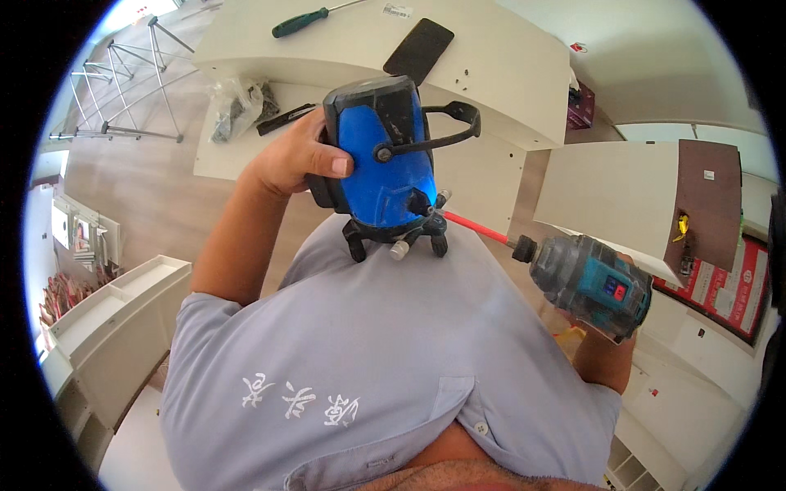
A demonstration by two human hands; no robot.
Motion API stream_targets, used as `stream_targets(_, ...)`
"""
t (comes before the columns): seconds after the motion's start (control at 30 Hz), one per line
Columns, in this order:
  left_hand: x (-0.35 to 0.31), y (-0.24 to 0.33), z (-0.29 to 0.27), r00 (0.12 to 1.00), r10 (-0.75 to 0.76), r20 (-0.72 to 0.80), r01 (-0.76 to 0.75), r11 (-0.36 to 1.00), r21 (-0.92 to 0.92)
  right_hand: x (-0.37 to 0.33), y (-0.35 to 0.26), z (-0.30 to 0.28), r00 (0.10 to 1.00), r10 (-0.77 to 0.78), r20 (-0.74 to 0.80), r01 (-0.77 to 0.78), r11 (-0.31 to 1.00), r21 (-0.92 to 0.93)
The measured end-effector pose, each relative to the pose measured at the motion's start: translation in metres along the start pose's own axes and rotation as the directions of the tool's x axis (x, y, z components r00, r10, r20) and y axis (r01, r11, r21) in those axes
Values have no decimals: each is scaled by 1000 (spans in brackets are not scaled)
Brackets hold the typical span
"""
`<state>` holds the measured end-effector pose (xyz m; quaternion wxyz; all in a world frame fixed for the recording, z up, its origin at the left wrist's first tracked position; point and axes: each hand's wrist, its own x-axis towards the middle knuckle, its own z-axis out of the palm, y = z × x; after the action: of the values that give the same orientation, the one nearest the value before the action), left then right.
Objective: The person disassembles a blue laser level by using a power drill and a screwdriver to remove screws from the base and then pulling the blue outer shell apart to reveal the internal circuit board, wiring, and motor.
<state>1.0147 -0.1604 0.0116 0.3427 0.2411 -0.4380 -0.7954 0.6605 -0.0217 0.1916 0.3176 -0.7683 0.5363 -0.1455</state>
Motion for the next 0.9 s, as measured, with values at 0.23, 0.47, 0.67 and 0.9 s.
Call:
stream_targets(0.23, 0, 6, 5, 998, -27, 48, 28, 1000, -5, 7, -29, 1, 999, -30, -35, 21, 968, -249)
stream_targets(0.47, 0, -1, 1, 999, -1, 45, 0, 1000, 28, 9, -48, 1, 999, -23, -40, 7, 933, -359)
stream_targets(0.67, -6, 5, 8, 998, -9, 57, 7, 999, 44, 1, -53, 1, 997, 17, -73, -46, 909, -413)
stream_targets(0.9, -12, -6, 1, 998, -21, 51, 21, 1000, 11, 1, -67, 13, 972, -146, -183, 36, 866, -499)
